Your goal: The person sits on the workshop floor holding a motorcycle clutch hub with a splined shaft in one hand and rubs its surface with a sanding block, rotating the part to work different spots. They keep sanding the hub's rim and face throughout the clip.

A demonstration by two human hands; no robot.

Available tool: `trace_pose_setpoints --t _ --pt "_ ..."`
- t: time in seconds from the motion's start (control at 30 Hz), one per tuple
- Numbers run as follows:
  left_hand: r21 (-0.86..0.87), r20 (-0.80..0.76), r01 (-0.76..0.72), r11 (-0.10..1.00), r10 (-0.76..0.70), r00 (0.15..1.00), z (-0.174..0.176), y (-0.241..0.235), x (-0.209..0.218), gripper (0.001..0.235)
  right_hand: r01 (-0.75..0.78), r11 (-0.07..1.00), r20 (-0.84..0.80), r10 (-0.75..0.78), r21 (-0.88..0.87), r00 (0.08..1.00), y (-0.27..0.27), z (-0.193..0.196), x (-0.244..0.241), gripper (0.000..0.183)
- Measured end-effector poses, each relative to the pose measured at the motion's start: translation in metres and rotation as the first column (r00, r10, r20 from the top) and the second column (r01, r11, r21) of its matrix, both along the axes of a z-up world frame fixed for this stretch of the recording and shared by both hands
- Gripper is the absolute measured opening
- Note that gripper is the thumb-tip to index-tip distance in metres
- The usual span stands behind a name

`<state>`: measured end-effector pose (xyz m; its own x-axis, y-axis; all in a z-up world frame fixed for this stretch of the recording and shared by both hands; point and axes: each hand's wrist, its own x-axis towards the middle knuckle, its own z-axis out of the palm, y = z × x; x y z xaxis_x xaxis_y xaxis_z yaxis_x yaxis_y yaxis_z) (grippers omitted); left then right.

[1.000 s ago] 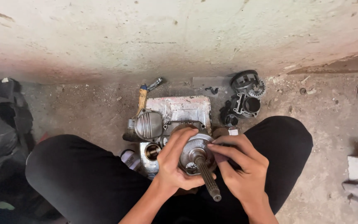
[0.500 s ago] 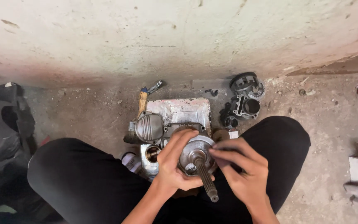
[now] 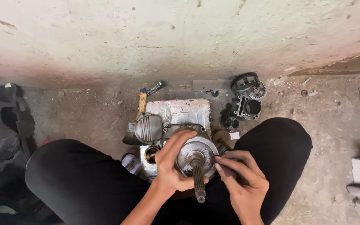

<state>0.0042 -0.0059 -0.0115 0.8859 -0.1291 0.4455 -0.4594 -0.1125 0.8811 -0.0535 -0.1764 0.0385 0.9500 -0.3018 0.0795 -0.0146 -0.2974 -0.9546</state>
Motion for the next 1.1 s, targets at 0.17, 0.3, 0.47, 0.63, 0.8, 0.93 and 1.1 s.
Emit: trace_pose_setpoints --t 0.17,0.3,0.47,0.63,0.8,0.93,1.1 --pt "-0.002 -0.027 -0.005 1.0 0.005 1.0 -0.005 -0.001 -0.002 0.088 0.019 0.991 -0.131 -0.001 0.132 0.991 -0.007 -0.003 0.021 0.019" --pt "-0.022 -0.036 0.01 1.0 -0.01 0.999 -0.005 -0.001 0.0 0.088 0.037 0.931 -0.138 0.014 0.362 0.99 -0.007 -0.013 0.011 0.017" --pt "-0.024 -0.018 0.011 1.0 -0.011 1.0 -0.006 -0.001 0.001 0.088 0.083 0.815 -0.161 0.013 0.573 0.987 -0.01 -0.033 0.013 0.016" --pt "-0.023 -0.038 0.001 1.0 -0.002 0.999 -0.006 0.0 0.001 0.09 0.038 0.854 -0.097 0.015 0.519 0.995 -0.006 -0.014 0.024 0.017" --pt "-0.014 0.026 0.027 1.0 -0.027 0.999 0.0 0.003 0.003 0.088 -0.019 1.0 -0.062 0.019 0.001 0.998 -0.002 -0.009 0.007 0.019" --pt "-0.018 0.038 0.008 1.0 -0.007 0.999 -0.002 0.001 0.001 0.087 -0.024 0.99 0.002 0.025 -0.138 1.0 0.006 0.006 0.033 0.02" --pt "-0.004 0.033 -0.003 1.0 0.004 0.999 0.003 0.004 0.0 0.087 -0.075 0.958 0.092 0.104 -0.277 0.99 0.008 0.019 0.033 0.022"
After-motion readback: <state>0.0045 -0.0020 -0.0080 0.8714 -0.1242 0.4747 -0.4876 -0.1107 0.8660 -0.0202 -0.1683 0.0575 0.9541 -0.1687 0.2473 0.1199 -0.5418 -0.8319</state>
